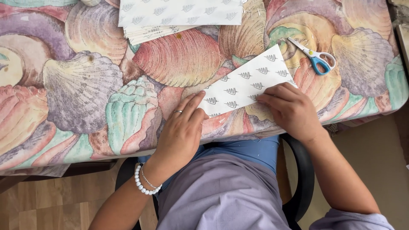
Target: Folding printed paper sheets into bags or envelopes at a table.
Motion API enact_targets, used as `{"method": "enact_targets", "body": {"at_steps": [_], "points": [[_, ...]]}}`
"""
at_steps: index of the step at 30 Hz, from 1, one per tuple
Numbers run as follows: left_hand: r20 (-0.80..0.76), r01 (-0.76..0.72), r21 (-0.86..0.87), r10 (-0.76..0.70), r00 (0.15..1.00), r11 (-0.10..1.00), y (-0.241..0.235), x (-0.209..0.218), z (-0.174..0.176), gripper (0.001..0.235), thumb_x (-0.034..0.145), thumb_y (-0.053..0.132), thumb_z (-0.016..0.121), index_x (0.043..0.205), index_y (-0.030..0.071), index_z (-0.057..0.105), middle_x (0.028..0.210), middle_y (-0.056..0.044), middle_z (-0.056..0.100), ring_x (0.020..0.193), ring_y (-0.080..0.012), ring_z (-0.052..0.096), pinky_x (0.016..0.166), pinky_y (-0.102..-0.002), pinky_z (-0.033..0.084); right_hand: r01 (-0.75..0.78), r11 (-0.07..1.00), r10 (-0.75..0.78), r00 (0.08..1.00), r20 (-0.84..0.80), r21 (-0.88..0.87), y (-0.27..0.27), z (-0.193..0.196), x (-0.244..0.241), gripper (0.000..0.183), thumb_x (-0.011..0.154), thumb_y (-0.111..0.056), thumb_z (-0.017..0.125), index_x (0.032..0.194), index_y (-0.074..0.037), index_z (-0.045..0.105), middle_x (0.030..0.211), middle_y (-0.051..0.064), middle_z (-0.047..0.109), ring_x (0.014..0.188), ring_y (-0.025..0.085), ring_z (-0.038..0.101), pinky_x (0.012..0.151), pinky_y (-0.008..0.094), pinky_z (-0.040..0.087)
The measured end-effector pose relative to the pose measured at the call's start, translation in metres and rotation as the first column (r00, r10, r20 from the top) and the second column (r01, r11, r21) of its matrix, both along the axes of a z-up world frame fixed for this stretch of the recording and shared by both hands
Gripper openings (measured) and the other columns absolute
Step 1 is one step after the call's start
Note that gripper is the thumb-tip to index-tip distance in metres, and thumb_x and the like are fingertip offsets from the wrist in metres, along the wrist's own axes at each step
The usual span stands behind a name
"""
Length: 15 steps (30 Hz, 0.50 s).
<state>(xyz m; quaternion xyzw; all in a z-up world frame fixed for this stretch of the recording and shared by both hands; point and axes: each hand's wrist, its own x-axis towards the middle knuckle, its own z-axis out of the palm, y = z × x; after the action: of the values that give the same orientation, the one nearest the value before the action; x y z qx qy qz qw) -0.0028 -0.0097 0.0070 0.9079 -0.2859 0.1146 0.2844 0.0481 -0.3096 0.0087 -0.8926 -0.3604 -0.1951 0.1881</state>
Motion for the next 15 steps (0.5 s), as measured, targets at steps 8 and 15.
{"method": "enact_targets", "body": {"at_steps": [8,15], "points": [[-0.037,-0.025,0.046,0.027,0.999,0.999,-0.008,-0.003,0.012,0.008,0.098,-0.004,0.046,0.094,0.002,0.051,0.153,-0.03,0.046,0.141,-0.0454,0.047,0.115,-0.05,0.042,0.023,0.992,-0.043,0.987,-0.156,-0.125,-0.041,0.023,0.012,0.024,0.093,0.009,0.067,0.102,-0.008,0.081,0.106,0.005,0.075,0.086,0.024,0.07,0.074,0.037,0.059],[-0.03,-0.086,0.038,0.087,0.996,0.996,-0.012,-0.005,0.008,0.006,0.102,-0.003,0.047,0.106,-0.002,0.052,0.155,-0.024,0.047,0.142,-0.0422,0.047,0.115,-0.048,0.044,-0.088,0.958,0.034,0.98,-0.196,-0.272,0.057,0.034,0.023,0.059,0.099,-0.042,0.064,0.151,-0.016,0.055,0.07,-0.003,0.055,0.061,0.018,0.055,0.056,0.035,0.05]]}}
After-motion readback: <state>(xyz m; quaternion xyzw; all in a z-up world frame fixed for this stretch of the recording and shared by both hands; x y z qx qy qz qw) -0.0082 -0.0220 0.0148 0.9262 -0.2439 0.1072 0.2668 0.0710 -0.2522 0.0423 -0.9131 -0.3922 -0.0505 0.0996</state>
